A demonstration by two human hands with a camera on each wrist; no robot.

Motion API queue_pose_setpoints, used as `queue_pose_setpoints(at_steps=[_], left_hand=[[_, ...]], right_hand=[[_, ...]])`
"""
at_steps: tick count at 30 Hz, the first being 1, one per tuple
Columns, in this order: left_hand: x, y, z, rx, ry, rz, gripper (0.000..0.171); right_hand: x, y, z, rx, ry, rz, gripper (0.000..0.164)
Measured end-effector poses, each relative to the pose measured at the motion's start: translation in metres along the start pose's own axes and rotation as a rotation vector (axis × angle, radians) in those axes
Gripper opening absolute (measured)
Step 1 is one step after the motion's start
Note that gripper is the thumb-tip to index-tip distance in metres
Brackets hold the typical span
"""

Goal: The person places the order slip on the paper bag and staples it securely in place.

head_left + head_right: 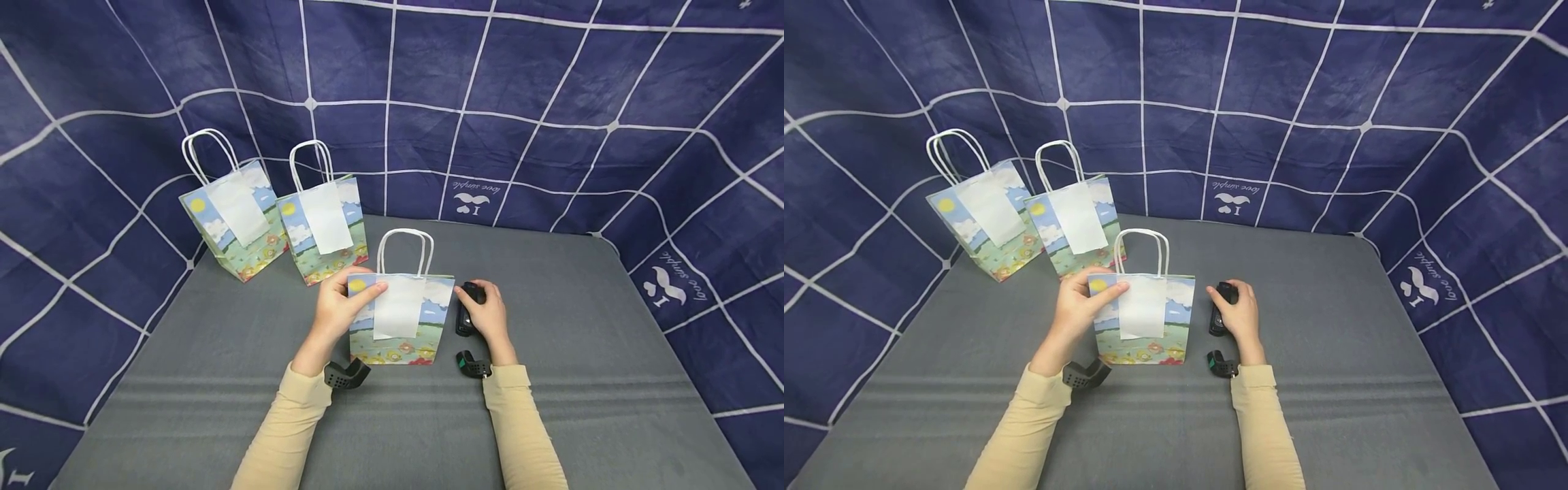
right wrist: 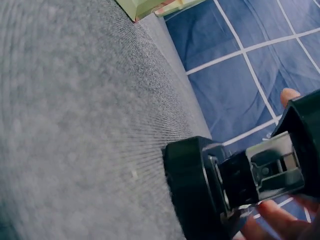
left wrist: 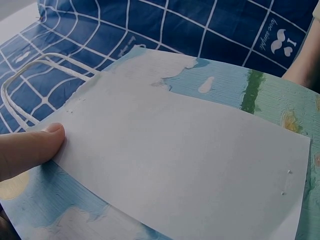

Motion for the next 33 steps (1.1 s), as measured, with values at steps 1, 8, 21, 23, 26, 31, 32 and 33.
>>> queue_pose_setpoints(at_steps=[1, 8, 21, 23, 26, 31, 32, 33], left_hand=[[0.0, 0.0, 0.0, 0.002, 0.0, -0.001, 0.018], [0.0, 0.0, 0.0, 0.001, 0.007, 0.006, 0.018], [0.0, 0.0, 0.0, -0.01, 0.001, 0.005, 0.018], [0.0, 0.0, 0.0, -0.006, 0.001, 0.006, 0.017], [0.0, 0.0, 0.0, -0.005, 0.001, 0.008, 0.017], [0.001, 0.0, 0.001, -0.012, 0.003, 0.008, 0.017], [0.0, 0.0, 0.001, -0.013, 0.003, 0.006, 0.017], [0.0, 0.0, 0.001, -0.013, 0.003, 0.004, 0.017]], right_hand=[[0.0, 0.001, 0.001, 0.002, -0.03, 0.007, 0.057], [0.004, 0.004, 0.002, 0.002, -0.176, 0.041, 0.057], [-0.001, 0.002, 0.013, 0.224, -0.41, 0.068, 0.06], [-0.005, 0.002, 0.02, 0.227, -0.463, 0.055, 0.054], [-0.01, 0.002, 0.032, 0.212, -0.57, 0.025, 0.044], [-0.018, 0.001, 0.05, 0.123, -0.698, 0.003, 0.04], [-0.017, -0.002, 0.049, 0.092, -0.736, 0.008, 0.041], [-0.019, -0.002, 0.053, 0.071, -0.759, 0.005, 0.042]])
Point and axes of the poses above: each hand's wrist, its own y-axis away from the middle knuckle, its own x-axis out of the palm, z = x × y, the point moved 6 cm from there along -y, towards the middle knuckle, and after that the axes turned 10 degrees about -z, right-handed, at the moved point
